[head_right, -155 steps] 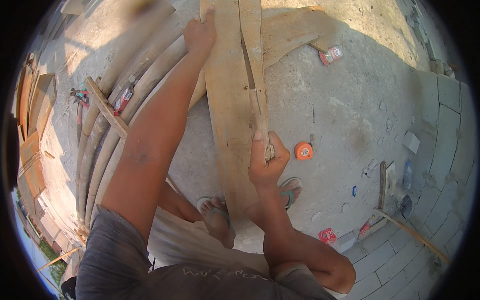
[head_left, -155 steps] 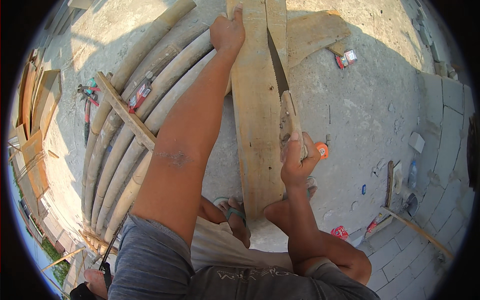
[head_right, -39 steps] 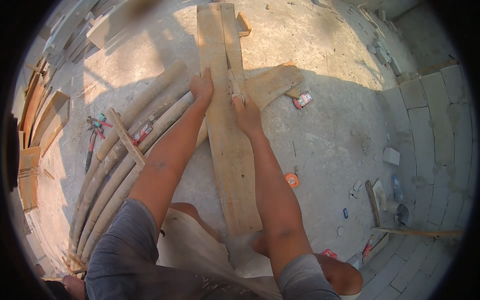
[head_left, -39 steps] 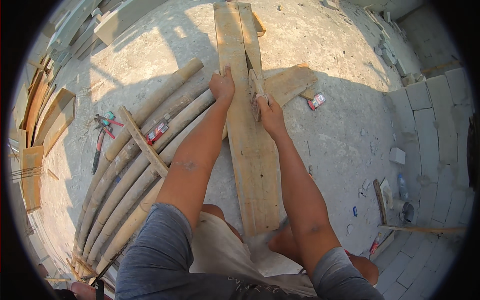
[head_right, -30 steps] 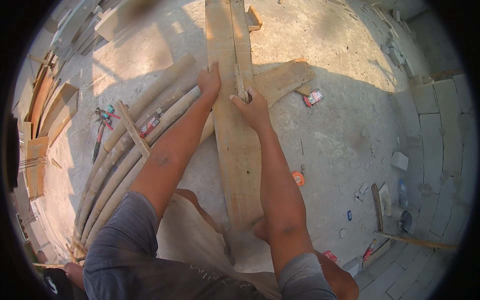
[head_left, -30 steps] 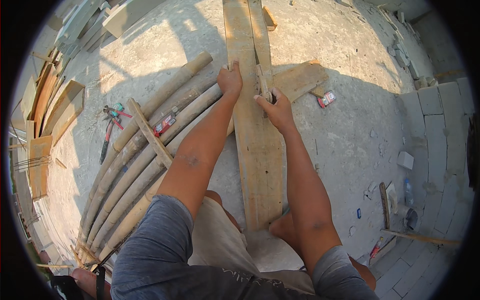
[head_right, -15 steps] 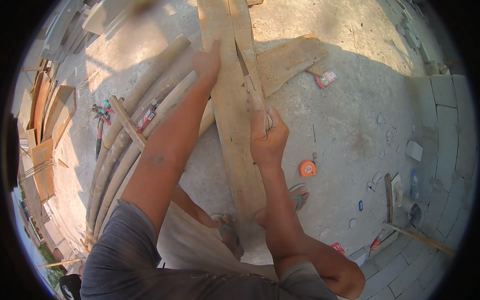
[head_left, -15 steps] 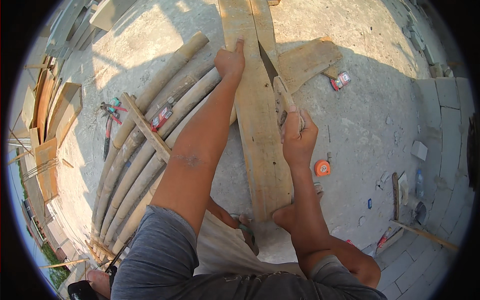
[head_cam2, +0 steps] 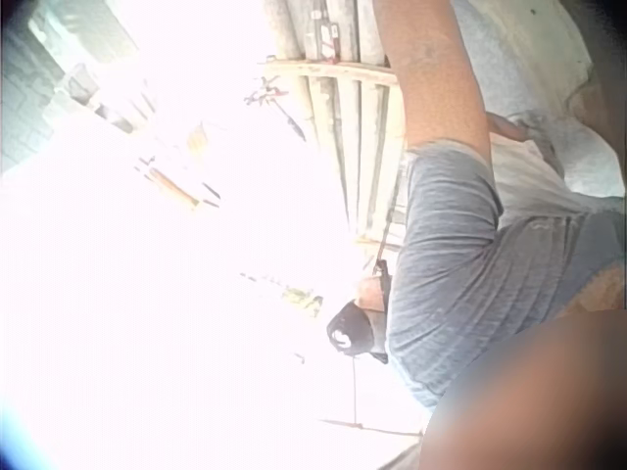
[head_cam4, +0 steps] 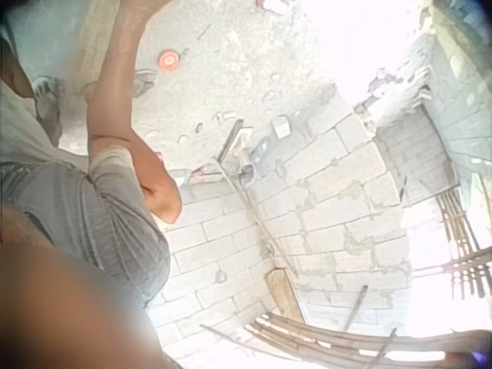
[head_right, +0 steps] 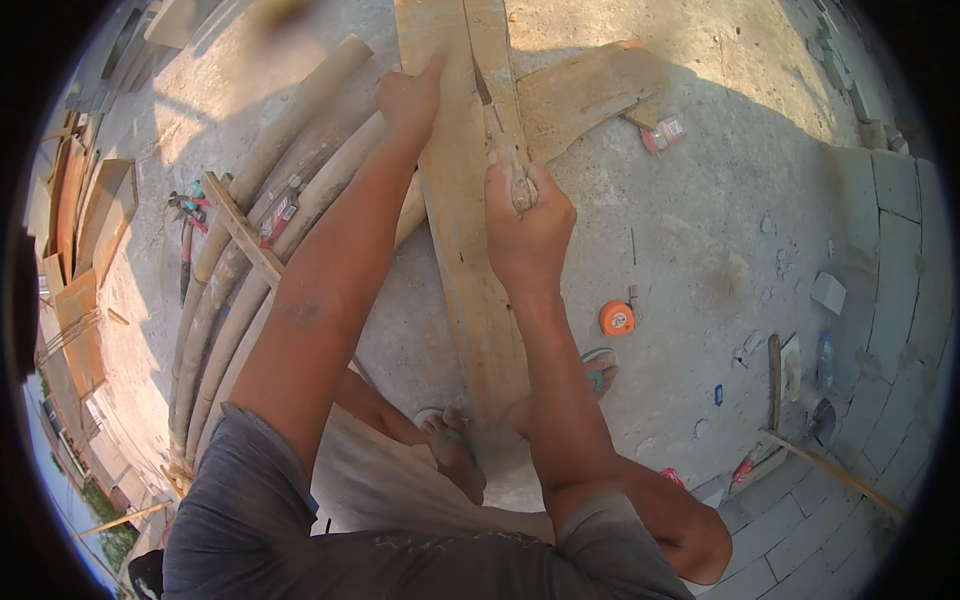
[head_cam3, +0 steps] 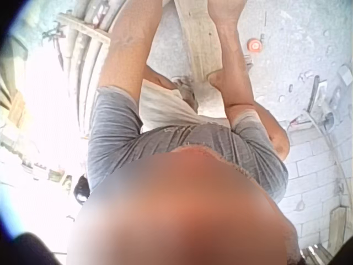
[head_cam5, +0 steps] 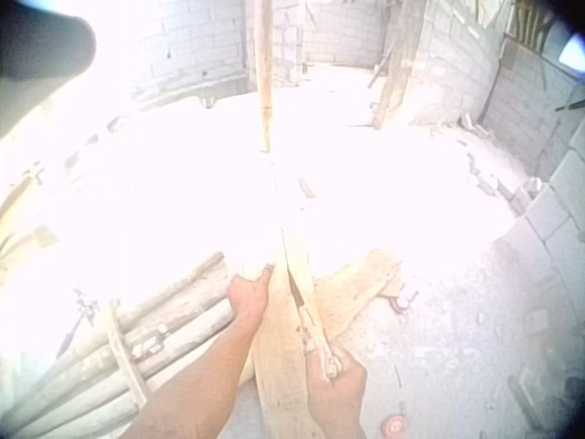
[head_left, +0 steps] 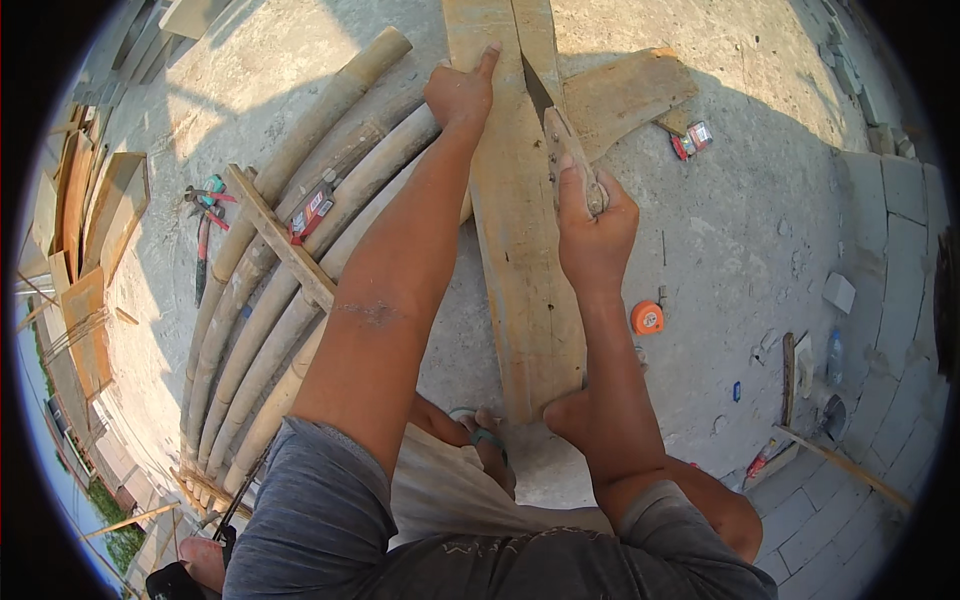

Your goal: The person saws a wooden plank using a handsaw while holding the plank in place by hand on a makeshift work surface.

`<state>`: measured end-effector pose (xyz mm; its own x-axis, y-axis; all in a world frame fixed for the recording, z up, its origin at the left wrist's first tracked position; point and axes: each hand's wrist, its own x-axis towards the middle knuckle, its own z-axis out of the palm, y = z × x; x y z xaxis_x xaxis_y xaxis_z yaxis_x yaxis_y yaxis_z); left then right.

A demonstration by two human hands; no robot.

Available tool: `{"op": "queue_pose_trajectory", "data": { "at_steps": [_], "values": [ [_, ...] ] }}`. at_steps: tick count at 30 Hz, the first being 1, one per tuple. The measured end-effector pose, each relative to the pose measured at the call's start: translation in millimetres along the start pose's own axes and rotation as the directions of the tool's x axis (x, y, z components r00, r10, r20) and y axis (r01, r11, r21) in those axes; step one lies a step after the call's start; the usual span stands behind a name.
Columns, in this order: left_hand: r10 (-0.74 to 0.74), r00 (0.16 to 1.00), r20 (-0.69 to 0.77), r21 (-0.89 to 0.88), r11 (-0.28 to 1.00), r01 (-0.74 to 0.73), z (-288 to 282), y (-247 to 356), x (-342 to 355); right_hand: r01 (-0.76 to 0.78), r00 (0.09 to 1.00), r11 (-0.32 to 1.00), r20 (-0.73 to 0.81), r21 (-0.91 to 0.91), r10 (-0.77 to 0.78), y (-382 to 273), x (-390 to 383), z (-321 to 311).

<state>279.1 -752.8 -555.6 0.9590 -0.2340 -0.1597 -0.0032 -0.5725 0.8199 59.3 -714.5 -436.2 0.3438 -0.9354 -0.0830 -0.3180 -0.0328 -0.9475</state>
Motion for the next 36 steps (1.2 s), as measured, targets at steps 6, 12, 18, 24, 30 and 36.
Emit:
{"op": "queue_pose_trajectory", "data": {
  "at_steps": [6, 12, 18, 24, 30, 36],
  "values": [
    [-0.029, 0.997, 0.068, -0.091, 0.995, 0.035, -3, 4, -11, -0.073, 0.997, 0.997, 0.036, 0.013, 0.073, 5, 48, 20],
    [-0.039, 0.997, 0.061, -0.022, 0.999, 0.041, -5, 8, -2, 0.026, 1.000, 0.995, 0.007, 0.095, -0.026, 8, -20, -9],
    [-0.011, 0.999, 0.033, -0.014, 1.000, 0.011, 0, 3, -8, -0.012, 0.999, 0.999, 0.049, 0.032, 0.011, 14, 55, 30],
    [-0.069, 0.997, 0.037, 0.025, 0.997, 0.068, -2, 9, -11, -0.125, 0.992, 0.985, 0.052, 0.123, 0.119, 11, -43, -32],
    [-0.110, 0.992, 0.061, 0.061, 0.992, 0.106, -6, 16, -12, -0.101, 0.993, 0.989, 0.077, 0.109, 0.092, 9, 48, 24],
    [-0.164, 0.985, 0.049, 0.086, 0.983, 0.160, 0, 18, -6, -0.132, 0.990, 0.991, 0.061, 0.021, 0.130, 9, 29, 14]
  ]
}}
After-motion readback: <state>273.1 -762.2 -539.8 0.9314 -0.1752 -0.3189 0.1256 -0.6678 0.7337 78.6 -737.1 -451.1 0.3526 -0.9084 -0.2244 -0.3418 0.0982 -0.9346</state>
